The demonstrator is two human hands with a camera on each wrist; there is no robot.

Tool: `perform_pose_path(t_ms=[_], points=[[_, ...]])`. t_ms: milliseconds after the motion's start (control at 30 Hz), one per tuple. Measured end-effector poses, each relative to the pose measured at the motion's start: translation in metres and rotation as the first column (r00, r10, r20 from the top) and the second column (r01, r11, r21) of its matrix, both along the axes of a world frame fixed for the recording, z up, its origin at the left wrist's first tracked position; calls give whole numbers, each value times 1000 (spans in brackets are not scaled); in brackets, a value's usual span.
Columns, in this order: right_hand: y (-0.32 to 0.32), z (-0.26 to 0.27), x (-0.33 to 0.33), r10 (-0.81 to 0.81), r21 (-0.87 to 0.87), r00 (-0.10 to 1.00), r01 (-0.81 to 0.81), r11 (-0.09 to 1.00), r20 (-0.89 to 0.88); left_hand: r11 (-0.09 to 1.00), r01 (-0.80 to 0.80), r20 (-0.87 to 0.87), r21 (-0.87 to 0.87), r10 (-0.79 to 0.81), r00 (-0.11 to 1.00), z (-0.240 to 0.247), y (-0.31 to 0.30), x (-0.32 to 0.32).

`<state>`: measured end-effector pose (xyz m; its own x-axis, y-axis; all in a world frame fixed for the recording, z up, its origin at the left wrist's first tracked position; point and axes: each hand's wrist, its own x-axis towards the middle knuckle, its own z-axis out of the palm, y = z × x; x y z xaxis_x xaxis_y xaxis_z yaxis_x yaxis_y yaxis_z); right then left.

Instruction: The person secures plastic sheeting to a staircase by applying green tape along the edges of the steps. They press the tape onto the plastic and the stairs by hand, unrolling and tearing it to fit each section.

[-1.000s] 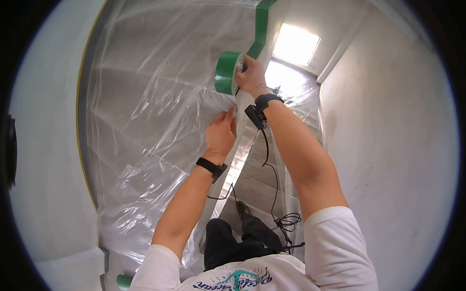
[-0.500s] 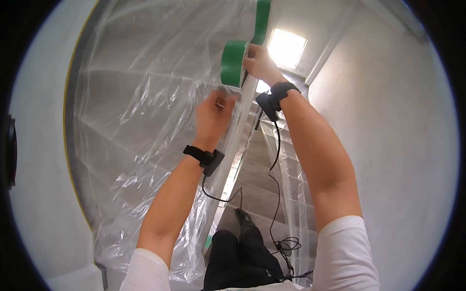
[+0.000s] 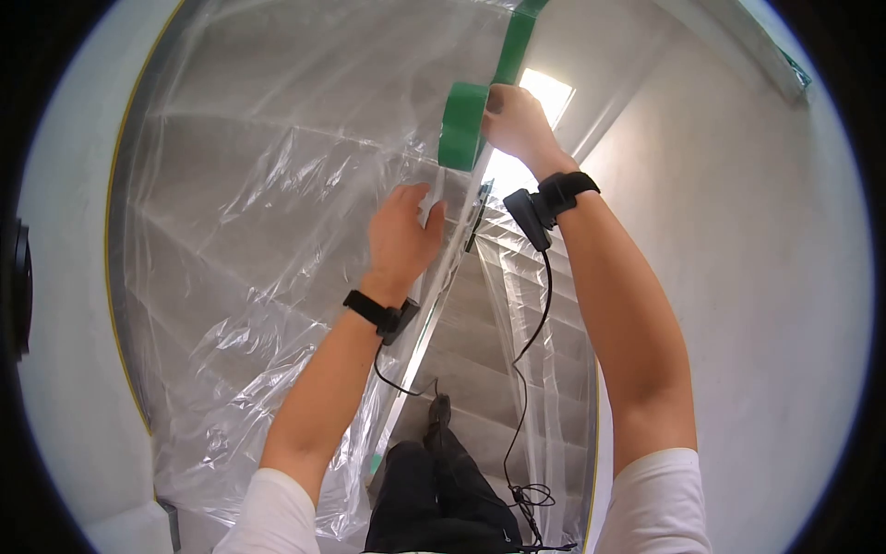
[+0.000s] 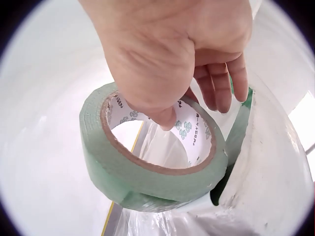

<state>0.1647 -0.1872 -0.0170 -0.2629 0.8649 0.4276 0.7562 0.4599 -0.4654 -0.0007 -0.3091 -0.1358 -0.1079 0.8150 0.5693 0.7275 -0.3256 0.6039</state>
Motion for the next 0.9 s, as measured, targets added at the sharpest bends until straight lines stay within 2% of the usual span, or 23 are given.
perform_pose_path(t_ms=[33,67,133,167,200,233,267,300,333,367,400,433,467,533,567,600,667,700,767,800,867,900], points=[[-3,4,-1,6,17,1000,-6,1000,8,1000,17,166,-5,-16,986,4,-3,2],[-5,2,0,10,24,1000,-11,1000,17,1000,15,169,-17,-12,986,3,-3,4],[0,0,2,64,1,997,-64,998,-43,992,46,451,-116,11,893,3,3,6],[-4,4,2,21,-12,1000,-21,1000,-13,991,36,454,-126,25,890,-3,2,8],[-8,6,0,-19,-20,1000,20,1000,21,948,209,664,-238,2,747,-10,-1,10],[-14,5,0,-14,42,1000,14,999,12,873,393,834,-288,27,551,-16,-4,14],[-18,4,1,7,36,1000,-8,999,23,880,377,840,-289,44,541,-20,-13,20],[-21,2,5,21,48,1000,-20,999,-4,770,601,977,-213,150,153,-25,-27,28],[-26,-1,7,35,57,999,-33,998,-33,659,751,921,-27,309,-237,-28,-35,34],[-31,-1,6,60,51,998,-59,997,-27,679,734,918,-26,307,-251,-33,-34,38],[-37,-1,5,86,104,995,-81,991,-53,712,699,734,67,439,-518,-38,-32,42],[-43,-2,5,110,156,991,-97,983,-77,756,638,460,147,519,-720,-43,-31,47],[-47,-2,4,129,154,989,-118,981,-67,768,622,452,153,505,-735,-41,-27,53],[-55,-3,3,182,159,973,-159,974,-145,916,377,268,134,333,-904,-39,-18,63],[-62,-3,1,187,154,968,-162,975,-168,933,297,272,204,237,-933,-44,-15,67],[-66,-5,0,196,155,967,-172,973,-159,935,287,265,209,228,-937,-57,-11,72],[-71,-10,0,237,211,963,-207,955,-128,912,216,318,348,102,-943,-81,0,81],[-76,-11,-2,248,225,962,-218,950,-117,913,206,308,352,94,-947,-86,4,84],[-87,-12,-8,239,222,966,-214,951,-94,916,223,409,334,72,-909,-92,10,90],[-92,-13,-8,221,222,972,-198,955,-82,916,219,406,336,69,-911,-78,4,89],[-89,-25,-3,263,216,964,-247,944,-48,804,315,556,504,-23,-831,-47,-14,87],[-87,-28,-3,256,238,966,-239,941,-39,769,385,489,511,108,-866,-43,-25,83]])
